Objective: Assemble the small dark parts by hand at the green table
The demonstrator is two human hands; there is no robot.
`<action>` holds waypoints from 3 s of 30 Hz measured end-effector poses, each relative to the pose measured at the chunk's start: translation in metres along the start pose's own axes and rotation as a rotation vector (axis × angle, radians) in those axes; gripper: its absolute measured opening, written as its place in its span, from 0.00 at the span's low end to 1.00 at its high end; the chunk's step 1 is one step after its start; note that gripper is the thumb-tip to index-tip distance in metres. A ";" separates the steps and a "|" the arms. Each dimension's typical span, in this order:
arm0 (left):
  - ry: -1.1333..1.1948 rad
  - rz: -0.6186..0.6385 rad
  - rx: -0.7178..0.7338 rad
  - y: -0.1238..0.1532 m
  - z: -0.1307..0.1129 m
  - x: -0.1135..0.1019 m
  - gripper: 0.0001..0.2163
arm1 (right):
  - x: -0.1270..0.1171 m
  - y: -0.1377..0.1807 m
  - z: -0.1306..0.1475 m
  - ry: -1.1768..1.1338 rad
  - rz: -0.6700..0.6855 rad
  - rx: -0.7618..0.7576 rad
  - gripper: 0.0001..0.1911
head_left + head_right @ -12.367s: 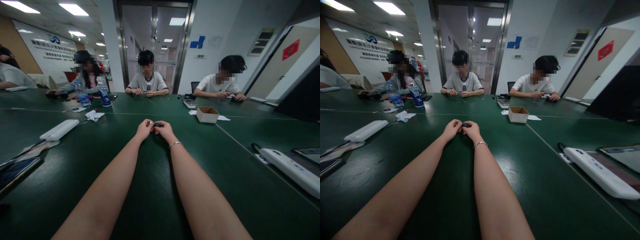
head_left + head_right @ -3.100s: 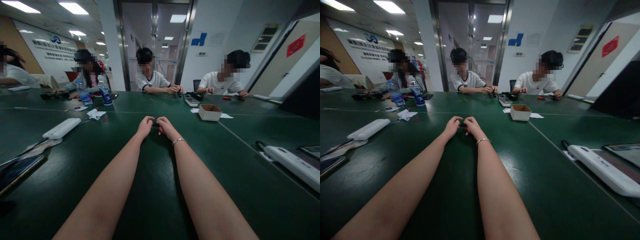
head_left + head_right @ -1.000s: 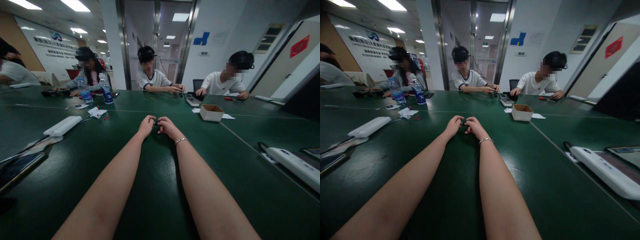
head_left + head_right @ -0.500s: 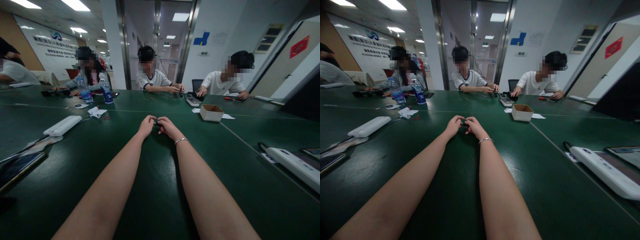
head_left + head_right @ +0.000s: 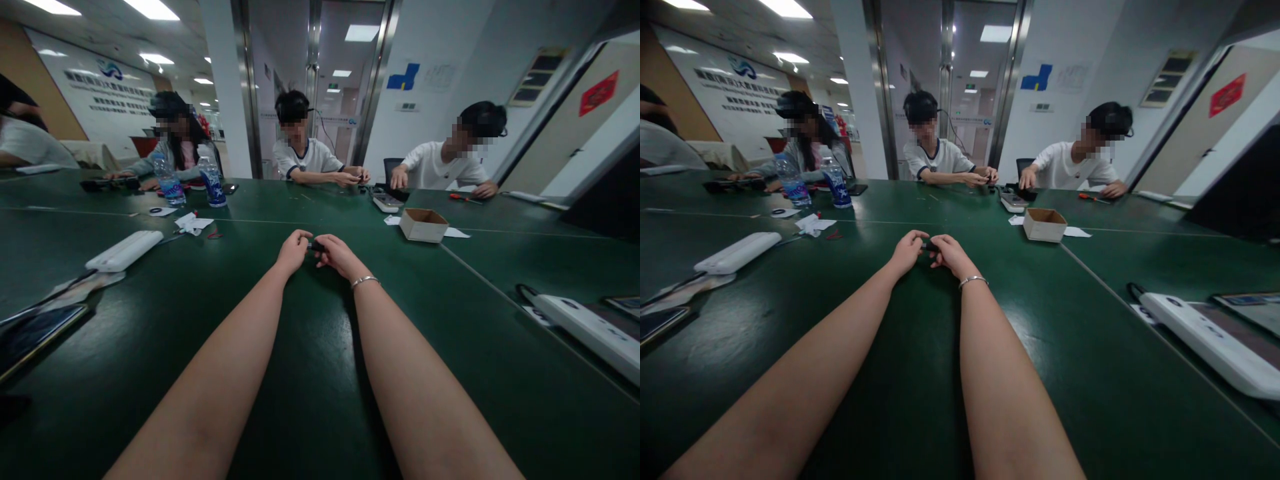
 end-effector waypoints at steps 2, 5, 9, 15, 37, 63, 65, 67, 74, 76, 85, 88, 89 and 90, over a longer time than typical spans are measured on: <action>-0.002 0.007 -0.007 0.000 0.000 0.000 0.12 | -0.001 0.000 0.000 0.006 -0.013 0.003 0.05; 0.010 0.005 -0.005 0.000 0.001 0.000 0.12 | 0.000 0.001 0.001 -0.022 -0.014 0.002 0.08; 0.016 0.007 0.004 -0.001 0.001 0.000 0.12 | 0.001 0.001 0.001 -0.031 0.016 0.009 0.02; 0.027 0.004 -0.011 -0.001 0.002 0.000 0.12 | 0.001 0.000 0.000 -0.011 0.022 0.006 0.05; 0.012 0.015 -0.003 0.000 0.002 0.001 0.12 | 0.002 0.002 0.001 0.025 0.010 0.033 0.02; 0.230 0.089 -0.182 0.013 -0.015 0.000 0.04 | -0.009 -0.009 -0.010 -0.129 -0.022 -0.129 0.14; 0.206 0.079 -0.165 0.013 -0.014 0.000 0.05 | -0.010 -0.011 -0.012 -0.127 -0.018 -0.135 0.15; 0.174 0.065 -0.143 0.011 -0.010 0.000 0.08 | -0.009 -0.011 -0.013 -0.122 0.001 -0.146 0.16; 0.047 -0.023 -0.020 -0.002 0.002 -0.005 0.17 | -0.002 -0.010 -0.005 -0.002 0.053 -0.192 0.15; 0.008 -0.064 -0.002 -0.003 0.003 -0.009 0.19 | 0.002 -0.011 -0.004 0.056 0.078 -0.204 0.15; -0.341 -0.057 0.012 0.019 -0.007 -0.007 0.26 | 0.017 0.003 -0.007 0.267 0.106 -0.159 0.13; -0.405 0.015 0.004 0.033 -0.014 -0.006 0.27 | 0.018 0.012 -0.002 0.225 0.136 -0.118 0.10; -0.440 0.091 0.007 0.039 -0.018 -0.006 0.28 | 0.015 0.016 0.001 0.220 0.154 -0.098 0.10; -0.491 0.185 0.005 0.048 -0.023 -0.009 0.30 | 0.009 0.021 0.004 0.221 0.168 -0.075 0.11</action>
Point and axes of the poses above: each hand's wrist, its own y-axis away from the middle knuckle, its own x-axis out of the palm, z = x × y, the point moved 6 cm from there along -y, towards the middle knuckle, and after that the axes turned 12 degrees about -x, right-handed, at the moved point
